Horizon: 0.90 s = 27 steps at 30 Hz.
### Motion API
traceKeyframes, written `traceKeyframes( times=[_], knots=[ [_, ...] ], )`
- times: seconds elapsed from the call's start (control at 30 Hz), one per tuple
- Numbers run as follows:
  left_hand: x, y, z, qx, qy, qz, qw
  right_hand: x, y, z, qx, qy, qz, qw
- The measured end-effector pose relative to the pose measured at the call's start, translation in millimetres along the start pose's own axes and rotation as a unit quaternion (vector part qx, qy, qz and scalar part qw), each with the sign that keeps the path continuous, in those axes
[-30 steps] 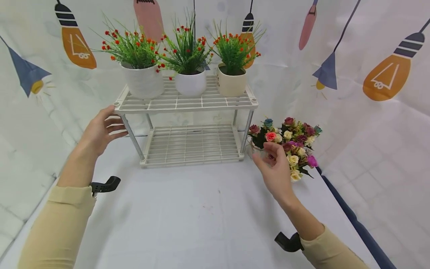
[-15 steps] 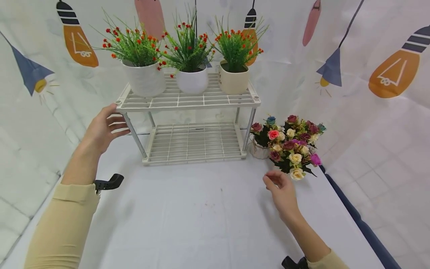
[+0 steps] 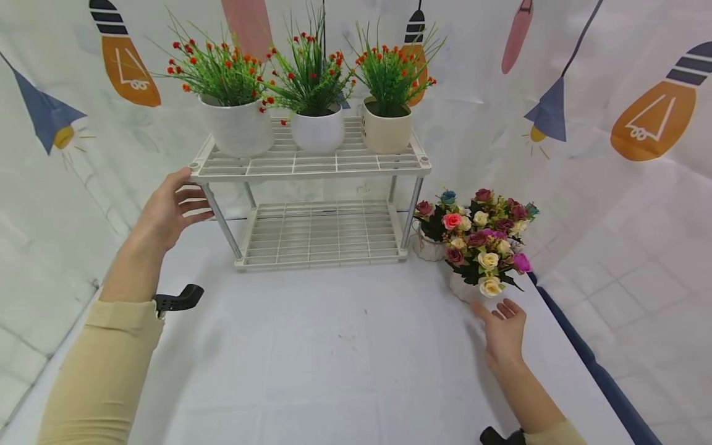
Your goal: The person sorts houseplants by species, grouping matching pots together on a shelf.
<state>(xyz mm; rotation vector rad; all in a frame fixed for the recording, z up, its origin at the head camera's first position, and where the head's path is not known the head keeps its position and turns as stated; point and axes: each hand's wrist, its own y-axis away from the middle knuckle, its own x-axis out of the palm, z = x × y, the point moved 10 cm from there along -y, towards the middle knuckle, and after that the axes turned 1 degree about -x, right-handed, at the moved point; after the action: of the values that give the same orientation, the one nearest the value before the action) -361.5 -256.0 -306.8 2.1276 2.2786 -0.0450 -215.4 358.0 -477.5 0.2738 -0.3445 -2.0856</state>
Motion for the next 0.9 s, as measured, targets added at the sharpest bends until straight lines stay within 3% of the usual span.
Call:
traceKeyframes(
  times=[0.57, 0.9],
  knots=[
    [2.0, 0.0, -1.8, 0.008, 0.007, -0.005, 0.9999, 12.5, -44.9, 15.2, -0.08, -0.074, -0.025, 0.994],
    [0.1, 1.8, -0.4, 0.007, 0.009, -0.005, 0.9999, 20.0, -47.2, 11.0, -0.083, -0.044, -0.054, 0.994]
  ],
)
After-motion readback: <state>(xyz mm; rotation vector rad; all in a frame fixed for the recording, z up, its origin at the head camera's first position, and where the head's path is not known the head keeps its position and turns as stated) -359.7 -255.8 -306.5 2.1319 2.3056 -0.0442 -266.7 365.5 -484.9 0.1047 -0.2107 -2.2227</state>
